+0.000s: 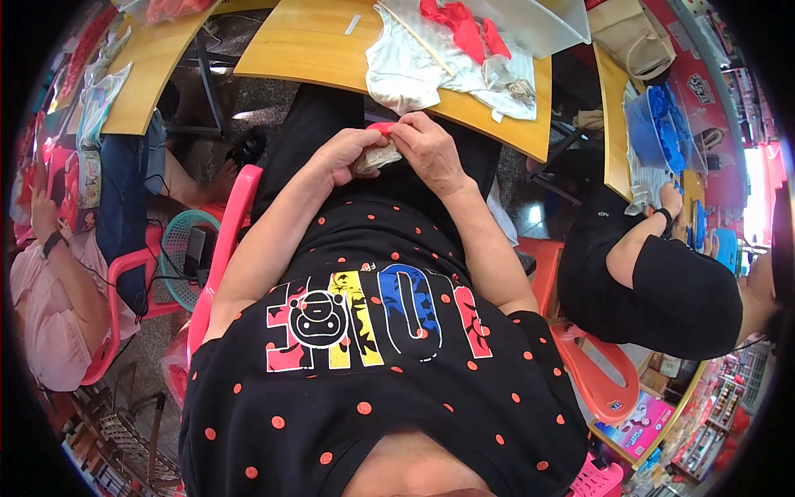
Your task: Assembling and stuffing small red fabric pouches or decorations using a stick to insert the stuffing material.
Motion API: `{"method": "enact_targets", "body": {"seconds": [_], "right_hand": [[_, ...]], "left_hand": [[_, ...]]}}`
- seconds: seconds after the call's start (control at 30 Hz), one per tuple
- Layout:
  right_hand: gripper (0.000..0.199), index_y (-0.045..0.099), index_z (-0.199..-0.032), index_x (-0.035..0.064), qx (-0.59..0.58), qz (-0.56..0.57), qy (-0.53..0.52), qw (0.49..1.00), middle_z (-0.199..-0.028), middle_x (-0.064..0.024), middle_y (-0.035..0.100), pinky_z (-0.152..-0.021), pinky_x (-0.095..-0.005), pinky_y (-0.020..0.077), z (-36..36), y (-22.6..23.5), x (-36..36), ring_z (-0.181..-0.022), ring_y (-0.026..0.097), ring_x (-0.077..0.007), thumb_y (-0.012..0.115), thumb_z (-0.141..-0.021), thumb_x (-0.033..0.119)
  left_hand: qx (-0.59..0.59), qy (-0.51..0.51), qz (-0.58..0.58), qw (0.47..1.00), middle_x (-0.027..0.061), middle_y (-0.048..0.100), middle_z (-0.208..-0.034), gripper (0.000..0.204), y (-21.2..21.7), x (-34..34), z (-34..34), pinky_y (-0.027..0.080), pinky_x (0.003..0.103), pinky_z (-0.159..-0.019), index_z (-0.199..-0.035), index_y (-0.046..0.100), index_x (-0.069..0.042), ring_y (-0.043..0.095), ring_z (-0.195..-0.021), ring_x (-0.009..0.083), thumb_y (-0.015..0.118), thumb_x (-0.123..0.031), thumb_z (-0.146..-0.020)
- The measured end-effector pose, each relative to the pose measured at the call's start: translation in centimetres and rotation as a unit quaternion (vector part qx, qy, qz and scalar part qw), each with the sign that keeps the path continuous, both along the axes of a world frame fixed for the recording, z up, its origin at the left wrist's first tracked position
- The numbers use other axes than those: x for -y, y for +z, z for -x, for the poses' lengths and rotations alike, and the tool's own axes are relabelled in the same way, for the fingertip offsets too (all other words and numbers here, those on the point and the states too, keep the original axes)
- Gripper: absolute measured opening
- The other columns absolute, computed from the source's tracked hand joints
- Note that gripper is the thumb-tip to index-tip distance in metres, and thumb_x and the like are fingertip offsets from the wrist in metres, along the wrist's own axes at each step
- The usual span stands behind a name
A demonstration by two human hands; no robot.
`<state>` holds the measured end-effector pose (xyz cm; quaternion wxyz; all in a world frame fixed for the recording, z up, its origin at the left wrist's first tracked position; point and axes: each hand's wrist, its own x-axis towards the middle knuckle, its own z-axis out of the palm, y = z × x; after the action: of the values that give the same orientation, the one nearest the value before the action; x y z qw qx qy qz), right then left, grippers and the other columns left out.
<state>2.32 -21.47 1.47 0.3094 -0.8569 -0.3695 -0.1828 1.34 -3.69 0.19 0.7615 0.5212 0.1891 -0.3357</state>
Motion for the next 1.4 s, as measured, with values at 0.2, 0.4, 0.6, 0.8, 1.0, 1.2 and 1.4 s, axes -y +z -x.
{"method": "enact_targets", "body": {"seconds": [0.2, 0.4, 0.6, 0.8, 1.0, 1.2, 1.4], "right_hand": [[0.011, 0.059, -0.086, 0.0029, 0.010, 0.015, 0.008, 1.000, -0.084, -0.0099, 0.058, -0.065, -0.0346, 0.0515, 0.1, -1.0, -0.5, -0.074, 0.062, -0.0274, 0.062, -0.076, 0.005], [0.022, 0.059, -0.093, 0.0053, -0.038, 0.002, 0.013, 0.999, -0.091, -0.0099, 0.058, -0.073, -0.0348, 0.0512, 0.6, 0.3, -0.6, -0.083, 0.060, -0.0282, 0.064, -0.072, 0.002], [0.034, 0.059, -0.102, 0.0093, -0.072, -0.028, 0.095, 0.993, -0.102, -0.0084, 0.058, -0.080, -0.0351, 0.0496, 0.0, 0.4, 0.0, -0.092, 0.057, -0.0274, 0.066, -0.069, 0.001], [0.024, 0.062, -0.096, 0.0076, -0.118, -0.079, 0.101, 0.985, -0.096, -0.0070, 0.061, -0.077, -0.0294, 0.0496, 0.0, 0.3, 0.2, -0.087, 0.060, -0.0227, 0.065, -0.074, 0.001], [0.012, 0.062, -0.098, 0.0003, -0.438, -0.363, 0.060, 0.821, -0.090, -0.0034, 0.065, -0.071, -0.0225, 0.0480, -0.5, -1.1, 0.8, -0.079, 0.060, -0.0094, 0.059, -0.086, 0.004], [0.017, 0.061, -0.105, 0.0000, -0.529, -0.459, 0.061, 0.711, -0.089, -0.0037, 0.065, -0.070, -0.0219, 0.0478, -0.5, -0.9, 0.6, -0.077, 0.059, -0.0078, 0.057, -0.089, 0.005], [0.020, 0.060, -0.105, 0.0009, -0.535, -0.440, 0.073, 0.718, -0.090, -0.0039, 0.064, -0.070, -0.0218, 0.0484, 0.3, 1.1, 0.2, -0.077, 0.059, -0.0087, 0.060, -0.086, 0.005]], "left_hand": [[0.059, 0.012, -0.071, 0.996, 0.0064, 0.064, -0.081, 0.020, -0.6, 0.3, -0.1, 0.050, 0.031, -0.053, -0.093, 0.064, -0.006, 0.061, -0.067, 0.0168, 0.059, -0.021, -0.081], [0.044, 0.016, -0.062, 0.997, 0.0051, 0.064, -0.083, 0.020, -0.8, -0.3, -0.3, 0.050, 0.031, -0.054, -0.092, 0.064, -0.008, 0.060, -0.070, 0.0158, 0.056, -0.024, -0.083], [-0.003, -0.026, 0.018, 0.999, 0.0000, 0.062, -0.087, 0.020, -0.3, -1.1, -0.1, 0.051, 0.032, -0.059, -0.097, 0.061, -0.014, 0.059, -0.075, 0.0142, 0.052, -0.028, -0.086], [-0.020, -0.053, 0.195, 0.979, 0.0072, 0.066, -0.091, 0.035, 0.8, -2.1, -0.5, 0.054, 0.038, -0.066, -0.101, 0.060, -0.005, 0.064, -0.076, 0.0196, 0.041, -0.033, -0.089], [0.082, -0.050, 0.242, 0.966, 0.0122, 0.048, -0.130, 0.055, 3.6, -2.8, 0.0, 0.043, 0.041, -0.096, -0.138, 0.035, -0.007, 0.047, -0.119, 0.0207, 0.041, -0.035, -0.092], [0.297, -0.025, 0.085, 0.951, 0.0068, 0.059, -0.110, 0.046, 3.0, -1.0, 0.3, 0.045, 0.028, -0.090, -0.120, 0.051, -0.001, 0.055, -0.104, 0.0135, 0.069, -0.004, -0.078], [0.280, 0.069, 0.069, 0.955, 0.0044, 0.064, -0.091, 0.023, 2.9, 0.1, 0.6, 0.048, 0.023, -0.077, -0.100, 0.060, -0.001, 0.060, -0.082, 0.0095, 0.069, -0.008, -0.081]]}}
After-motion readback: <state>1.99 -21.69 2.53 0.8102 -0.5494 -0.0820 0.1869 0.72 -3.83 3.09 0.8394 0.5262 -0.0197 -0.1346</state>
